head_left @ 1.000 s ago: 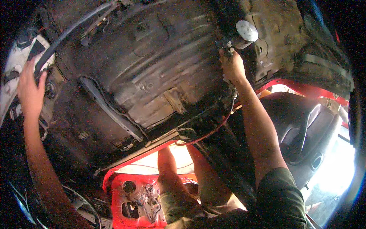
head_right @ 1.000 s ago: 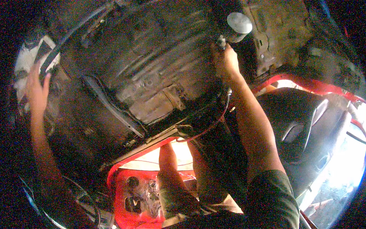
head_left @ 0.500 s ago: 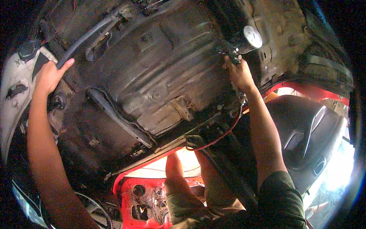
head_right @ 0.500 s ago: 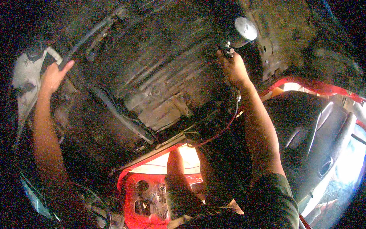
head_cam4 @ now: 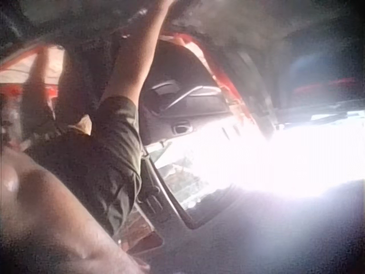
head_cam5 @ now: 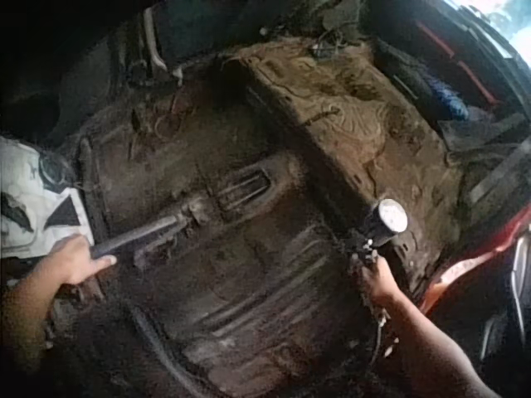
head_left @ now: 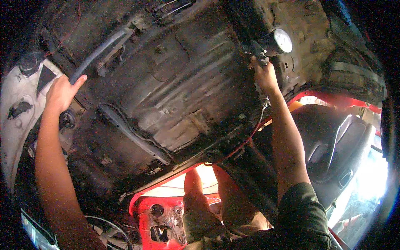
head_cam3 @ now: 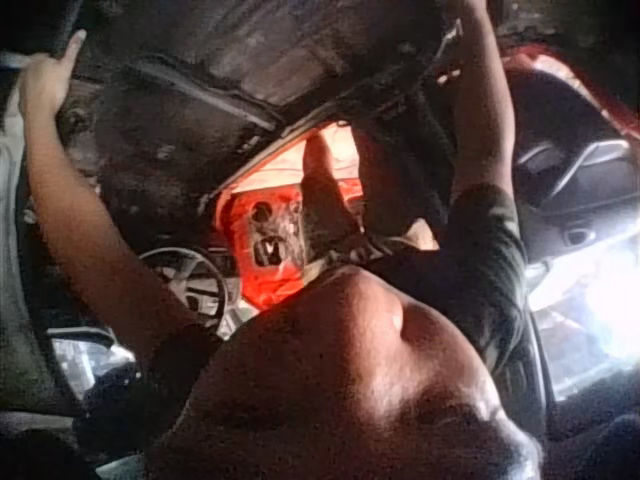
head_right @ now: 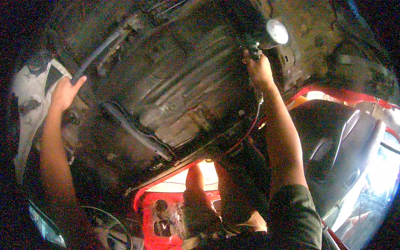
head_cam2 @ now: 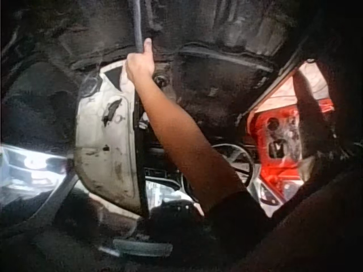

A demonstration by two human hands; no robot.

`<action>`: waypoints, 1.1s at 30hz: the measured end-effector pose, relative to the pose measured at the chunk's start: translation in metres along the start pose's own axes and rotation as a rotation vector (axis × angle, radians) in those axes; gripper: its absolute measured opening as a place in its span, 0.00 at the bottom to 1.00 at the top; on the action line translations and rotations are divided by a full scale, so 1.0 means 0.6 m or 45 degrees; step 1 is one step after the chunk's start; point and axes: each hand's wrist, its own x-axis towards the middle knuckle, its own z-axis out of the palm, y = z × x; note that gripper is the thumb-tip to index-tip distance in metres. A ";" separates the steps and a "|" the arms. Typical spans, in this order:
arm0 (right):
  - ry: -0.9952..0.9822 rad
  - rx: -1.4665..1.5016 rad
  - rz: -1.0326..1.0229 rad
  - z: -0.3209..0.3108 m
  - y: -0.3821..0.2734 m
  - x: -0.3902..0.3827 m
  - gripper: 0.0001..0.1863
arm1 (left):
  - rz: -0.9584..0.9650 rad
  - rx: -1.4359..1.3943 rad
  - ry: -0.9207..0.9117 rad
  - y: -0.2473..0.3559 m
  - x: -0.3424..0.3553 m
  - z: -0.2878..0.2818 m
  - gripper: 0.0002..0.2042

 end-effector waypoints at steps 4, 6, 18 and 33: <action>0.048 0.423 0.026 0.018 -0.046 0.017 0.18 | 0.054 -0.026 0.043 0.005 -0.003 -0.001 0.40; 0.156 0.422 0.014 0.044 -0.072 0.047 0.17 | 0.057 -0.016 0.054 0.010 -0.007 -0.002 0.40; 0.486 0.372 0.067 0.135 -0.104 0.062 0.20 | -0.015 0.012 -0.086 0.024 -0.010 -0.021 0.38; 0.642 0.278 0.192 0.142 -0.025 0.026 0.24 | 0.013 -0.009 -0.095 0.018 -0.007 -0.024 0.38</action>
